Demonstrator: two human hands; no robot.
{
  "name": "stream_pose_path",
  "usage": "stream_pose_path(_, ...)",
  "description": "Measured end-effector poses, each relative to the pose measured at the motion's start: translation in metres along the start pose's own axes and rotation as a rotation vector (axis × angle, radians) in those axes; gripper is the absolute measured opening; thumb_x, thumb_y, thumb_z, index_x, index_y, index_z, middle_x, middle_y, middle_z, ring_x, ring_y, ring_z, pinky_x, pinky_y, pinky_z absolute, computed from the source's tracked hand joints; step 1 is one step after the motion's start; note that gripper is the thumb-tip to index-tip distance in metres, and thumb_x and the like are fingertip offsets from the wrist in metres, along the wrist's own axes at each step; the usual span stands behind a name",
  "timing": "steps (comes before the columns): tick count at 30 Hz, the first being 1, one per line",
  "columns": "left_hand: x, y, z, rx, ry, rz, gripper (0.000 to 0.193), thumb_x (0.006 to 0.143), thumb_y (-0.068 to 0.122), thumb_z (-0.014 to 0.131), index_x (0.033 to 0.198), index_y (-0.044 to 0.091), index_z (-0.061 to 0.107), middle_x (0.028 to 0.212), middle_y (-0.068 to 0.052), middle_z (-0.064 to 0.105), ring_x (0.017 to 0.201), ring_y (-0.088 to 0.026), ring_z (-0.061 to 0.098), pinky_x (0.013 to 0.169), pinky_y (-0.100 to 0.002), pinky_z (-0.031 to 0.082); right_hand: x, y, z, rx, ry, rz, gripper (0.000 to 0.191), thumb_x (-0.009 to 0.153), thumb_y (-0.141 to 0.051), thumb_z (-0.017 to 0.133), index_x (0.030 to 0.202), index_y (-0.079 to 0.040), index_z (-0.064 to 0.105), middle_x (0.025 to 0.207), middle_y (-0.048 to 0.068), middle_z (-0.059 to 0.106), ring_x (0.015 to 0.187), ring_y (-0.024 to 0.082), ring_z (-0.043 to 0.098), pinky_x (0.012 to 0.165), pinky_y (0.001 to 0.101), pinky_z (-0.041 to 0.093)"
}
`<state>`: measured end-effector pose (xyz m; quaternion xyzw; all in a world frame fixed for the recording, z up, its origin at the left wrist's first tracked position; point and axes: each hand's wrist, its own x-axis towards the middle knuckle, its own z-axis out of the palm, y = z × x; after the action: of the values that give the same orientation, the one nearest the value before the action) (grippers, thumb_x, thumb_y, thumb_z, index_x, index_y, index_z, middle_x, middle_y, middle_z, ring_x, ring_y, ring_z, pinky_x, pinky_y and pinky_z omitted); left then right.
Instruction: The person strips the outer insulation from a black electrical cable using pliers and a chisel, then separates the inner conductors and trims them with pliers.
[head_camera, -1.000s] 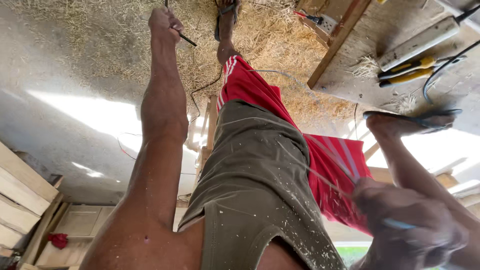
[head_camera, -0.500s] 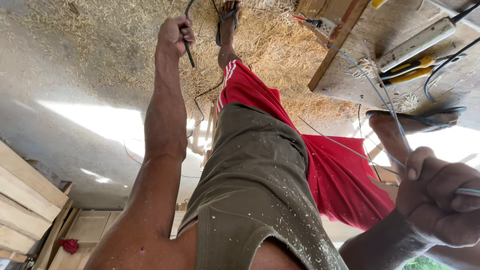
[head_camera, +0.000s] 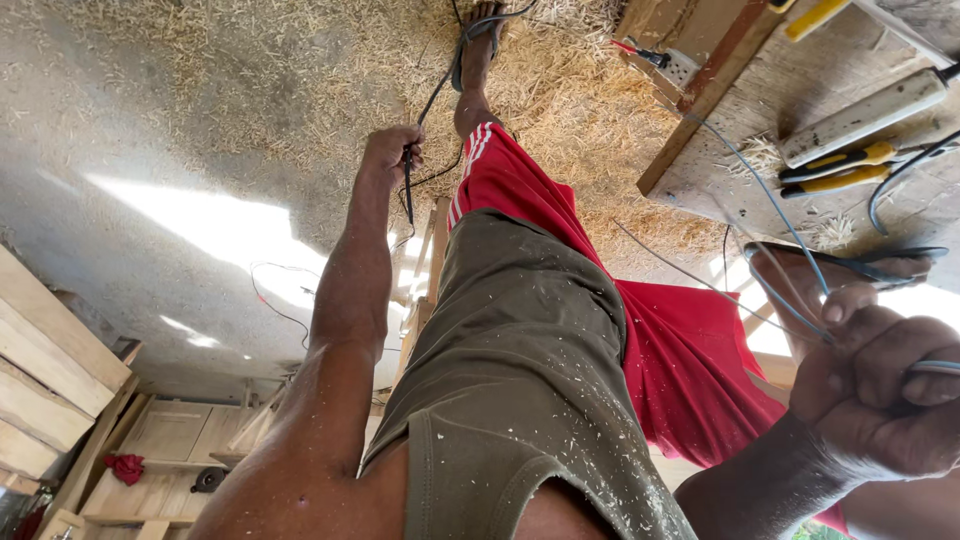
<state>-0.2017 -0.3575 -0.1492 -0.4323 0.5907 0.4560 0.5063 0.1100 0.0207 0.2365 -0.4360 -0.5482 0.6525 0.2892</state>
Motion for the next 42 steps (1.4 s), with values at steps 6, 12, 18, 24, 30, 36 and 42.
stream_pose_path(6, 0.001, -0.015, -0.013, -0.113, 0.003, 0.004, 0.015, 0.101, 0.006, 0.060, 0.091, -0.002, 0.067, 0.073, -0.007, 0.062, 0.055, -0.010, 0.055, 0.045, -0.028, 0.048, 0.005, 0.001, 0.002, -0.011, -0.169, -0.004, 0.043, 0.118, -0.049, 0.044, 0.100, -0.013, 0.060, 0.065, 0.004, 0.050, 0.056, 0.019, 0.051, 0.086, 0.0416, 0.051)
stream_pose_path(12, 0.005, -0.010, -0.014, -0.187, -0.011, 0.122, 0.018, 0.104, 0.016, 0.057, 0.097, 0.002, 0.067, 0.073, -0.005, 0.063, 0.053, -0.010, 0.052, 0.046, -0.027, 0.047, 0.016, 0.002, 0.021, -0.087, -0.253, -0.024, 0.052, 0.119, -0.052, 0.040, 0.103, -0.010, 0.064, 0.075, 0.009, 0.057, 0.065, 0.023, 0.057, 0.092, 0.0421, 0.052)
stream_pose_path(18, 0.017, -0.004, 0.005, -0.258, -0.099, 0.110, 0.017, 0.104, 0.011, 0.058, 0.104, -0.002, 0.070, 0.077, -0.005, 0.061, 0.056, -0.010, 0.049, 0.049, -0.028, 0.043, 0.021, -0.003, 0.034, 0.009, -0.180, 0.002, 0.030, 0.114, -0.040, 0.042, 0.122, -0.014, 0.055, 0.078, 0.012, 0.062, 0.068, 0.024, 0.065, 0.093, 0.0460, 0.054)
stream_pose_path(24, 0.022, -0.007, 0.030, -0.194, -0.237, 0.136, 0.018, 0.106, 0.011, 0.052, 0.108, -0.003, 0.064, 0.079, -0.006, 0.062, 0.058, -0.011, 0.051, 0.052, -0.029, 0.045, 0.012, 0.000, 0.031, 0.144, -0.178, 0.013, 0.038, 0.124, -0.037, 0.040, 0.101, -0.009, 0.049, 0.083, 0.019, 0.062, 0.073, 0.025, 0.061, 0.094, 0.0433, 0.051)
stream_pose_path(30, 0.013, -0.015, 0.046, -0.203, -0.292, 0.109, 0.018, 0.108, 0.011, 0.054, 0.110, -0.004, 0.064, 0.080, -0.006, 0.062, 0.060, -0.011, 0.052, 0.053, -0.029, 0.045, 0.012, 0.003, 0.032, 0.134, -0.138, -0.022, 0.045, 0.124, -0.035, 0.042, 0.087, -0.009, 0.047, 0.079, 0.022, 0.063, 0.073, 0.027, 0.061, 0.093, 0.0455, 0.052)
stream_pose_path(36, 0.010, -0.021, 0.040, -0.175, -0.305, 0.058, 0.021, 0.106, 0.009, 0.050, 0.114, -0.004, 0.064, 0.081, -0.007, 0.062, 0.060, -0.012, 0.052, 0.054, -0.030, 0.046, 0.010, 0.000, 0.041, 0.084, -0.130, -0.001, 0.049, 0.127, -0.035, 0.045, 0.089, -0.005, 0.050, 0.081, 0.025, 0.062, 0.074, 0.030, 0.060, 0.100, 0.0483, 0.053)
stream_pose_path(42, 0.008, -0.023, 0.031, -0.158, -0.355, 0.054, 0.021, 0.107, 0.010, 0.051, 0.116, -0.003, 0.063, 0.082, -0.007, 0.062, 0.062, -0.012, 0.051, 0.054, -0.030, 0.046, 0.012, 0.003, 0.043, 0.118, -0.132, 0.009, 0.048, 0.126, -0.035, 0.046, 0.089, -0.005, 0.051, 0.080, 0.026, 0.062, 0.073, 0.030, 0.060, 0.098, 0.0484, 0.053)
